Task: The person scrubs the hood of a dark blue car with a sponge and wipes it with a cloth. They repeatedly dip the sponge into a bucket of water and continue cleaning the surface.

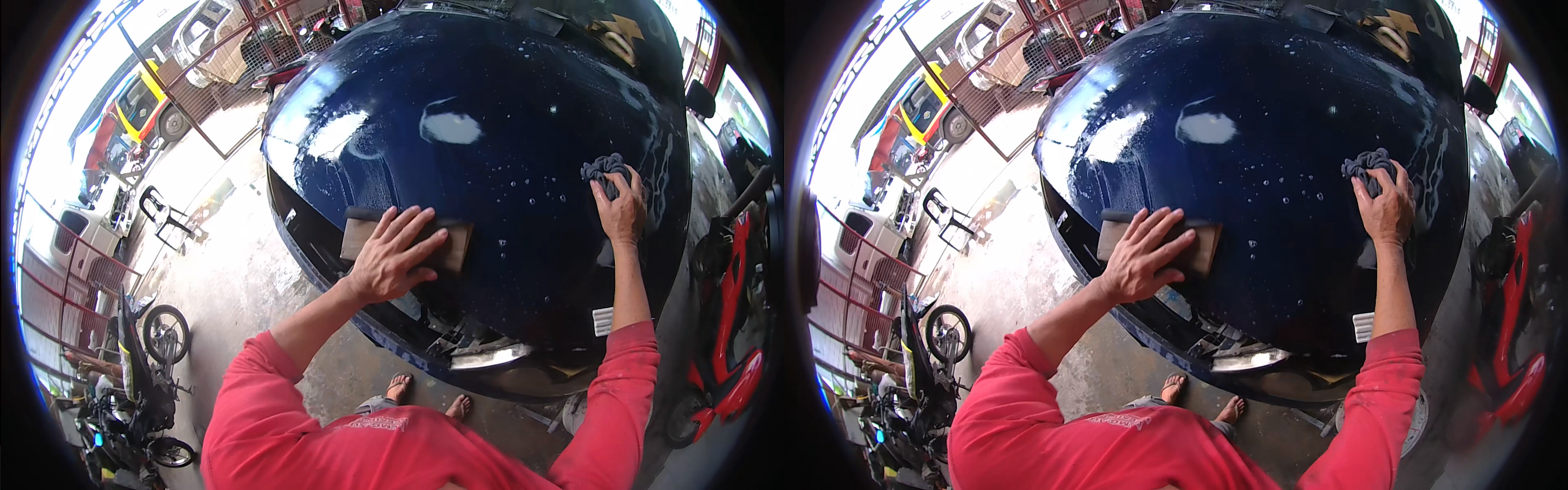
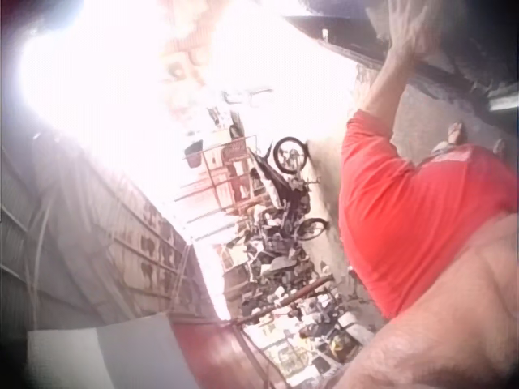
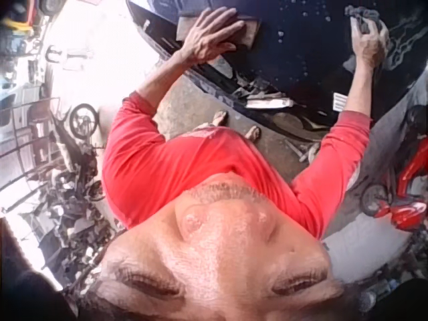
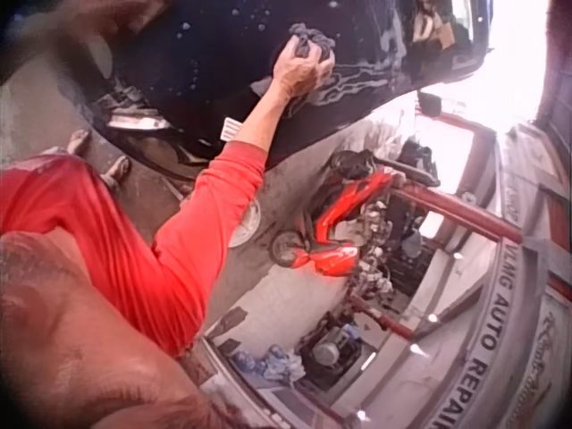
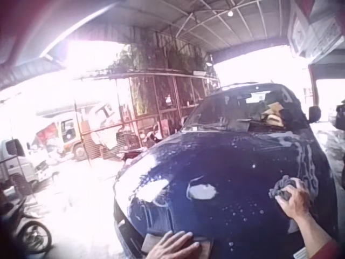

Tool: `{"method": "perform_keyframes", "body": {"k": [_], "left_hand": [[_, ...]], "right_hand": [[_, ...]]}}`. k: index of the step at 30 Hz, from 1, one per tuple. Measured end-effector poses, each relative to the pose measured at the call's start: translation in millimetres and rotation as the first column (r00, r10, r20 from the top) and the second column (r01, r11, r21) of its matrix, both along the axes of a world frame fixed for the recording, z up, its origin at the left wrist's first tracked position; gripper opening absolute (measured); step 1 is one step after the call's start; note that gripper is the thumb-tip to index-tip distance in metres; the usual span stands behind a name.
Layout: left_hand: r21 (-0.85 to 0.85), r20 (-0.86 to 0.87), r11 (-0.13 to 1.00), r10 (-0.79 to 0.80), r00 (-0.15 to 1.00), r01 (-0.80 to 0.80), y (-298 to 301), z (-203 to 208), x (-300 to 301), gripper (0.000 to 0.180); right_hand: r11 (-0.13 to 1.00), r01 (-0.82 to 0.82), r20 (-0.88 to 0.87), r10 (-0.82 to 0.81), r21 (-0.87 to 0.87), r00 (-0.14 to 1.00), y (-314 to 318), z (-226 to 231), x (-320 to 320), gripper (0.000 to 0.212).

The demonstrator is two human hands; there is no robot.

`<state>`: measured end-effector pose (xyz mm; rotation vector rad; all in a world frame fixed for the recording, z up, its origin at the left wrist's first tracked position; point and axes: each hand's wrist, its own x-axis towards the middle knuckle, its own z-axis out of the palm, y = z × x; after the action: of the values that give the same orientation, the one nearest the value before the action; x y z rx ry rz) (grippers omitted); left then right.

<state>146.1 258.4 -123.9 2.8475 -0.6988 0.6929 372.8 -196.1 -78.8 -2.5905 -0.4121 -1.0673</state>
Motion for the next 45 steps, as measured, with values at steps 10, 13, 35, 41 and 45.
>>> {"method": "perform_keyframes", "body": {"k": [10,13,35,41,45], "left_hand": [[-0.088,0.098,0.983,0.171,0.980,-0.162,33.2,48.0,153.1,0.060],[0.010,0.045,0.841,-0.541,0.840,0.541,-66.9,5.3,55.1,0.071],[-0.196,-0.067,0.770,0.607,0.792,-0.607,253.5,13.9,37.6,0.064],[-0.149,0.214,0.960,0.267,0.940,-0.238,83.1,-19.2,34.8,0.067],[-0.156,0.024,0.821,-0.553,0.833,0.549,-80.3,-52.0,-5.4,0.071]], "right_hand": [[0.999,0.042,0.001,-0.042,-0.007,0.999,-4.8,-8.7,15.8,0.035],[1.000,0.021,0.015,-0.021,-0.011,1.000,-5.0,-8.2,12.7,0.035],[0.997,0.003,-0.058,-0.007,-0.079,0.998,-29.8,-21.6,34.8,0.043],[0.993,0.098,-0.071,-0.103,-0.073,0.992,-16.2,-14.4,25.0,0.044],[0.997,0.055,-0.053,-0.057,-0.050,0.997,-14.7,-14.0,21.0,0.043]]}}
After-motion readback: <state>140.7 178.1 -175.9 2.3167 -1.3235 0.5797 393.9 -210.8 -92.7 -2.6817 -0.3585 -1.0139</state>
